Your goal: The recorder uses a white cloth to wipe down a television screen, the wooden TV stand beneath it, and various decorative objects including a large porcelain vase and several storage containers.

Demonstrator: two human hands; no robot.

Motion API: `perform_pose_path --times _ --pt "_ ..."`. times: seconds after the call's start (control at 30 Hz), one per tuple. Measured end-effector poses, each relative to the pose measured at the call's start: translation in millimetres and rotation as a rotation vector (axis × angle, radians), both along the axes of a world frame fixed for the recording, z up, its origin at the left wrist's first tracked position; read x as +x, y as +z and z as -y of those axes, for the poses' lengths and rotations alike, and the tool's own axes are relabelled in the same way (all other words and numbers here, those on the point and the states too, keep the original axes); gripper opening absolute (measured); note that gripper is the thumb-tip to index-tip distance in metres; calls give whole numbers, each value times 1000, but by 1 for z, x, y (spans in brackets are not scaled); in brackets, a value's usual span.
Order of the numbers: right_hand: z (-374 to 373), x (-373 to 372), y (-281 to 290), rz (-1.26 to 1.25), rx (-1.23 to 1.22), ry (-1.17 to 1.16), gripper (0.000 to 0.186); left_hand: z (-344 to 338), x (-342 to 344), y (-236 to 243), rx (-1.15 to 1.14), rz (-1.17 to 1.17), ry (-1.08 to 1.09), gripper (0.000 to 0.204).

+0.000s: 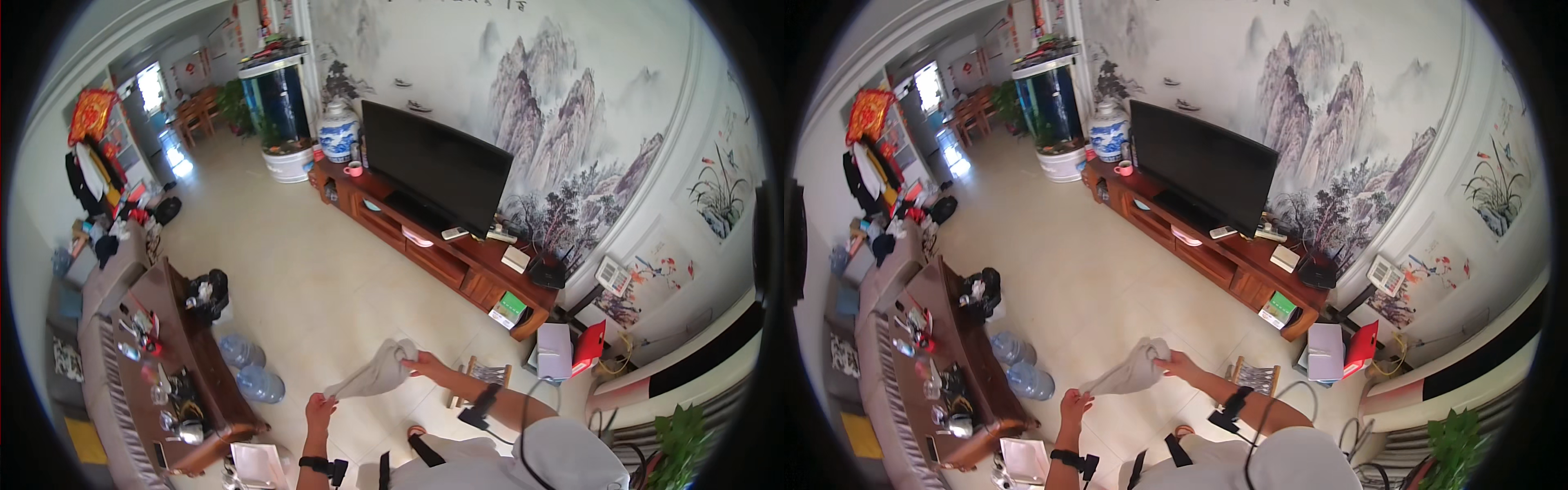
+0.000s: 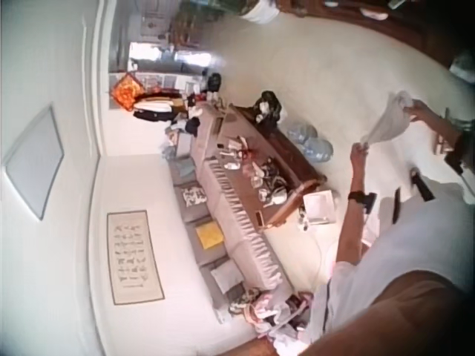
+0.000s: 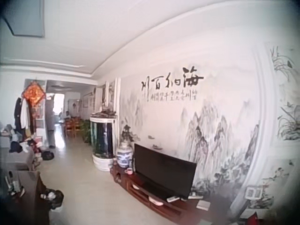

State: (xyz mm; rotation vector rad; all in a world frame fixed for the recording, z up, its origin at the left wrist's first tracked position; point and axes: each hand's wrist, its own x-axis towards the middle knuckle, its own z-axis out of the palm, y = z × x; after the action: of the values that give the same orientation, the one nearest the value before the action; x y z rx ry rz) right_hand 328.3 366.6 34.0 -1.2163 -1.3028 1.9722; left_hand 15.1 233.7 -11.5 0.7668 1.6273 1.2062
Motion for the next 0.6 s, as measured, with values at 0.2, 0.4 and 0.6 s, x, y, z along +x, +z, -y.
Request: perform_pose_path --times 0.2,0.4,0.6 --pt "-52 61 -5 190 250 -424 31 -139 38 2 106 -7 -349 43" --pt "-115 31 19 510 562 -479 31 -258 135 55 186 -95 -932 84" --pt "-187 19 102 773 643 -363 30 -378 149 74 259 150 -1176 39"
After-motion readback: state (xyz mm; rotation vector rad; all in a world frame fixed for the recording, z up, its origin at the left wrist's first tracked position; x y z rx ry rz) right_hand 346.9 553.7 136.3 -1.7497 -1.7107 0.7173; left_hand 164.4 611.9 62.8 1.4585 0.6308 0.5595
